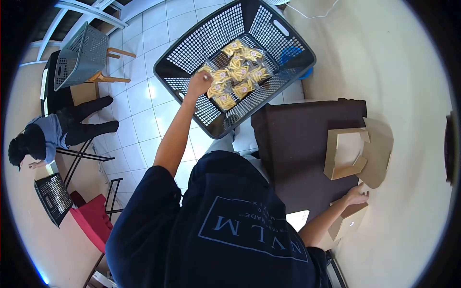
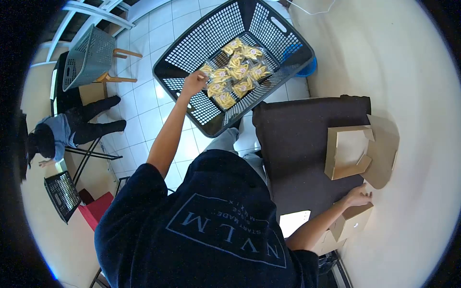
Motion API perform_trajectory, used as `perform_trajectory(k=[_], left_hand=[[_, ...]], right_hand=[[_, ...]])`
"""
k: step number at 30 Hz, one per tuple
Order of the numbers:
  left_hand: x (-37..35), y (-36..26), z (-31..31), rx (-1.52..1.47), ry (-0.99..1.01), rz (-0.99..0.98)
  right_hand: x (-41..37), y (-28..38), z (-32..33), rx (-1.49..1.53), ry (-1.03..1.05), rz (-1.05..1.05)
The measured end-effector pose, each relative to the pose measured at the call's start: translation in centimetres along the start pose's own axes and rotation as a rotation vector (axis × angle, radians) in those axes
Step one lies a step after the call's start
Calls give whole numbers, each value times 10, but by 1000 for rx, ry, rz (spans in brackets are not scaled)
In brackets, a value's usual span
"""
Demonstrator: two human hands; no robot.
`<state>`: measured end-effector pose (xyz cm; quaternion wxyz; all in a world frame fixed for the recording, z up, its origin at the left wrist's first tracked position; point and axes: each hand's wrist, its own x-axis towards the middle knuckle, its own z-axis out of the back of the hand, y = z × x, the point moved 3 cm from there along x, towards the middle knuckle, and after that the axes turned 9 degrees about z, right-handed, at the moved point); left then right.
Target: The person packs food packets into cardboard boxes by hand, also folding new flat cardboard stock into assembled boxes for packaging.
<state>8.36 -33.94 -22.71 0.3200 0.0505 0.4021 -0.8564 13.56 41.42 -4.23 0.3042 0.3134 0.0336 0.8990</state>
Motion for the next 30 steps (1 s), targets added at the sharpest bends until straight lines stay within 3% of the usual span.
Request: perform_trajectory(k=[3,7,9,10,11,12,17,19,22,23,26,28,30], left_hand=[[50,15,-31,201,80,-13],[106,56,-84,397,348,162],[127,74,-118,390,286,123],[132,79,-129,388,211,78],[139,73,-135,480,343,211],[142,64,-138,480,352,214],[131,64,-147,696,266,324],[131,63,-144,788,233,322],[129,66,-133,623,389,425],[149,111,-153,570,394,331],[134,97,-119,358,412,229],[102,53,-87,276,382,182],[69,3,-59,-343,394,210]], right_hand=[[-56,8,9,2,108,202],[-135,9,43,113,426,-30],[-185,16,80,114,609,-92],[-208,17,90,331,607,-420],[-224,12,102,299,657,-417],[-238,9,107,271,708,-414],[-272,39,123,294,876,-581],[-269,41,116,285,904,-536],[-262,58,106,364,896,-502],[-255,63,101,381,952,-485],[-235,105,86,456,975,-463],[-222,129,73,506,1006,-239],[-211,168,59,629,1031,-207]])
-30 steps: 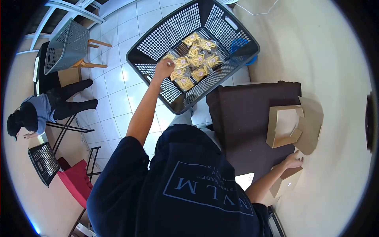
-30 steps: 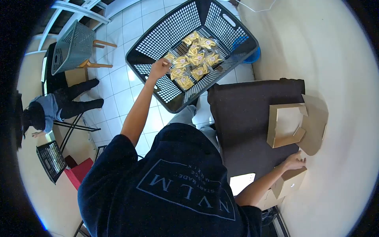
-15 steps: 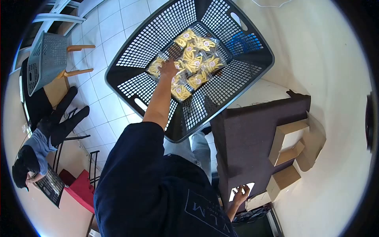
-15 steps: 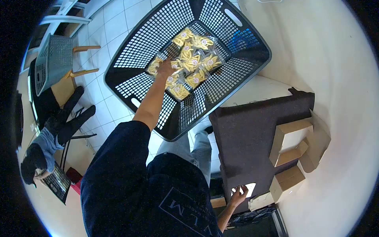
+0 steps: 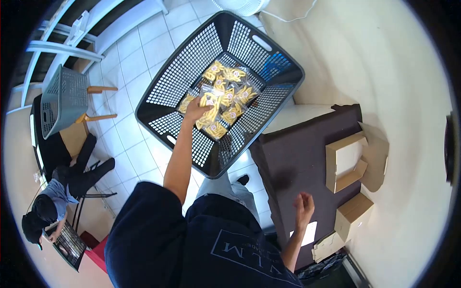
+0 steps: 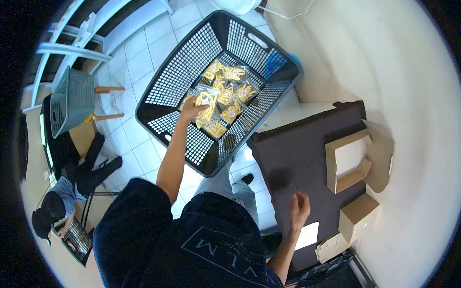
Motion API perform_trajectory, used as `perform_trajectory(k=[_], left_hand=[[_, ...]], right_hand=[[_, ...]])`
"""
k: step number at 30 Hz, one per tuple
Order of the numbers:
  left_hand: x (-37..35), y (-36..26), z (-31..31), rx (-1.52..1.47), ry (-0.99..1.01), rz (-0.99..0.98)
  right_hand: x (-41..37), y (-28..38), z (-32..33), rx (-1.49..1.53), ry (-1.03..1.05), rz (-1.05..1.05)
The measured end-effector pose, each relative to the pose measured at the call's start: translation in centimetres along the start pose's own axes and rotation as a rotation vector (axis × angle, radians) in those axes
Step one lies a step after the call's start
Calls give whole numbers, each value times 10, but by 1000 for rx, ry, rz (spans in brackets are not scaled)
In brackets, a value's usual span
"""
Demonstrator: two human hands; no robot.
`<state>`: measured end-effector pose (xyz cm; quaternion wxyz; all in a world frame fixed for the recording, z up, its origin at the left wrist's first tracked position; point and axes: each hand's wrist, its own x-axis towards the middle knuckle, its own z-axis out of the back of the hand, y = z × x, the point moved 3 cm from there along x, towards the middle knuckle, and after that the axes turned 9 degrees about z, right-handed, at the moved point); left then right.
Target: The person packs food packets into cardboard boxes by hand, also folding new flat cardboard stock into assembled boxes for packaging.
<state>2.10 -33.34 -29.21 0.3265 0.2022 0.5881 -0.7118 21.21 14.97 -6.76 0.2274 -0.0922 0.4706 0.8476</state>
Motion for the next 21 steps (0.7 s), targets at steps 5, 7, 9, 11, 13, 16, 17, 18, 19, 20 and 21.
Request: perform_trajectory(k=[5,7,9,11,13,16,17,18,19,20,21], left_hand=[[-144,-122,-55,-391,211,-224],[-188,-150,-85,-382,255,-268],[-237,-176,-115,-400,318,-305],[-285,-193,-141,-365,346,-395],[-330,-205,-163,-390,317,-557],[-364,-201,-182,-289,250,-603],[-371,-200,-189,-277,276,-630],[-380,-198,-196,-267,283,-640],[-389,-197,-206,-281,324,-646],[-397,-196,-215,-295,367,-652],[-406,-194,-225,-325,414,-630]], right_hand=[[46,98,-56,423,155,143],[53,136,-68,565,183,233],[50,166,-66,661,146,376],[39,192,-52,693,45,574],[21,200,-22,525,-7,613],[-7,192,14,495,-72,633],[-13,186,23,569,-74,620],[-19,178,34,578,-87,624],[-24,168,45,626,-32,616],[-27,158,56,673,22,610],[-29,145,64,708,68,603]])
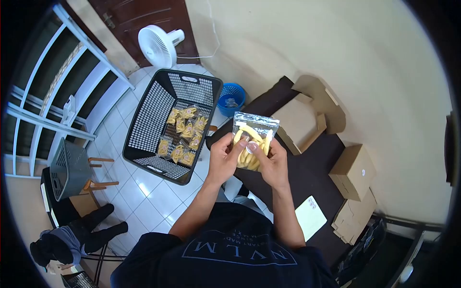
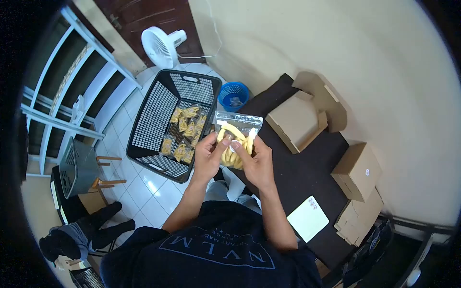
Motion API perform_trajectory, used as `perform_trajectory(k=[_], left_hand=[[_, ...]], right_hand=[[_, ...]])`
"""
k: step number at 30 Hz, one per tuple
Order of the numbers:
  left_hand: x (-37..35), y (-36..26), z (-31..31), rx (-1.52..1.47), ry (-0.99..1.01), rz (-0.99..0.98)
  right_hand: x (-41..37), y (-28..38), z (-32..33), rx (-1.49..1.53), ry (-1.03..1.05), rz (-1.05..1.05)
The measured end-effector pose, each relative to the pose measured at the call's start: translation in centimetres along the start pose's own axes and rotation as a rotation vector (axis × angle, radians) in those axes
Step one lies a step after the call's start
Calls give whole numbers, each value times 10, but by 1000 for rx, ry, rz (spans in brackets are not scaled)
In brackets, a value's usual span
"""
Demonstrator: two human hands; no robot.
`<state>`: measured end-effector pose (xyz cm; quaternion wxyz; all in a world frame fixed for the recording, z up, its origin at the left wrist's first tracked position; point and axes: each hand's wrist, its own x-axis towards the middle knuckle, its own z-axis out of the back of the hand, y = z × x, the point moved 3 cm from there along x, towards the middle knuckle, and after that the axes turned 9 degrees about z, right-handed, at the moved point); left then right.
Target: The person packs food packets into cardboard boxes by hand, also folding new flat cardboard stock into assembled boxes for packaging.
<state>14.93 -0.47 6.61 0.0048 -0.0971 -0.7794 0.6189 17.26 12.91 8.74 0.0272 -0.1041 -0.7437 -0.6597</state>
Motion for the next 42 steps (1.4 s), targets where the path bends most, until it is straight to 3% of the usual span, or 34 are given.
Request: perform_trajectory(k=[4,7,9,15,21,23,25,27,29,32,33,35,42], left_hand=[[-14,23,-39,-87,140,143],[-19,23,-63,-37,305,135],[-11,15,-73,-46,282,4],[10,5,-104,133,288,60],[-1,22,-115,57,269,-42],[-3,38,-112,-193,354,151],[-7,40,-110,-137,367,112],[-17,35,-106,191,230,-41],[-28,41,-99,252,314,-24],[-49,35,-100,521,457,-90],[-53,40,-98,521,457,-87],[-54,53,-94,556,406,-91],[-48,69,-67,496,304,18]], right_hand=[[-25,4,56,158,86,-39],[-45,7,85,149,0,-83],[-57,13,97,147,-46,-53],[-74,21,119,153,-110,-46],[-90,11,133,211,-95,-7],[-95,0,135,178,-83,-9],[-100,-1,138,143,-62,-12],[-103,1,136,100,107,-123],[-100,3,140,182,101,-66],[-93,-6,144,-55,82,-104],[-92,-4,139,-54,82,-107],[-87,3,127,-396,189,-25],[-82,-12,92,-415,166,67]])
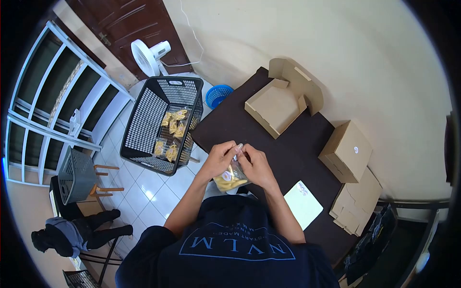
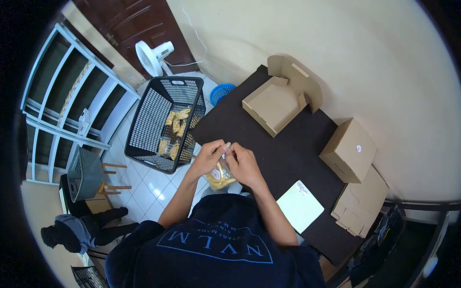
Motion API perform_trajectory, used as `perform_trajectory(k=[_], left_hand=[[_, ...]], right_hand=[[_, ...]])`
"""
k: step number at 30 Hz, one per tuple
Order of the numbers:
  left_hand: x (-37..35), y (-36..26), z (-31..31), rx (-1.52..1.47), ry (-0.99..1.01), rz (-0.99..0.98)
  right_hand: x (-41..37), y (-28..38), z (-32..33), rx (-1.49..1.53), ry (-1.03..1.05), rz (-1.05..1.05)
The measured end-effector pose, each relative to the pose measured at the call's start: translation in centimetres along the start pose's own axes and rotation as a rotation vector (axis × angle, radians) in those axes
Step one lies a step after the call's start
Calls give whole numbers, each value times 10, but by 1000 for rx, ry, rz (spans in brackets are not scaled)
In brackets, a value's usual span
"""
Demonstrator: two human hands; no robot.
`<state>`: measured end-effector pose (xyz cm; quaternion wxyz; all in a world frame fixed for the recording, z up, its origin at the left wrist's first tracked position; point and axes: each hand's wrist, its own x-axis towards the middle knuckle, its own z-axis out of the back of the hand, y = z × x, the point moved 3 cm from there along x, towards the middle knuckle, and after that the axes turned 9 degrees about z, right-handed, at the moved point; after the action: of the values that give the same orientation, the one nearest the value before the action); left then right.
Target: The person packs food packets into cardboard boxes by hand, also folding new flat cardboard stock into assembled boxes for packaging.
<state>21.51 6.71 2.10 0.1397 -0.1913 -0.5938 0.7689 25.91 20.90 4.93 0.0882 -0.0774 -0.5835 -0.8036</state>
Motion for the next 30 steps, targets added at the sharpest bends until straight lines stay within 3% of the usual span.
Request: perform_trajectory(k=[3,6,9,15,17,18,19,22,24,27,28,29,30], left_hand=[[-3,5,1,-17,-98,-20],[-10,-15,6,81,-363,-56],[-10,-19,15,117,-485,-73],[-7,6,35,54,-566,26],[-1,30,42,104,-740,-136],[2,50,62,-24,-896,-128],[-4,43,86,-30,-964,61],[-7,34,94,-80,-816,53],[-4,23,68,-8,-541,5],[-3,16,22,-62,-270,-83],[-3,11,14,-41,-227,-113],[-1,7,7,-21,-186,-146],[1,6,3,-62,-261,-194]], right_hand=[[4,-6,-11,49,42,31],[7,-1,-13,83,60,-6],[4,6,-11,64,107,-11],[-9,3,-16,106,153,-68],[-16,2,-11,107,172,-62],[-23,-1,-6,152,163,-78],[-30,-4,0,195,151,-93],[-30,-10,10,116,57,-130],[-21,-10,10,91,-15,-154],[-2,-6,0,24,87,-13],[3,-9,2,-48,221,-121],[8,-17,8,-53,221,-125],[13,-30,14,-92,253,-123]])
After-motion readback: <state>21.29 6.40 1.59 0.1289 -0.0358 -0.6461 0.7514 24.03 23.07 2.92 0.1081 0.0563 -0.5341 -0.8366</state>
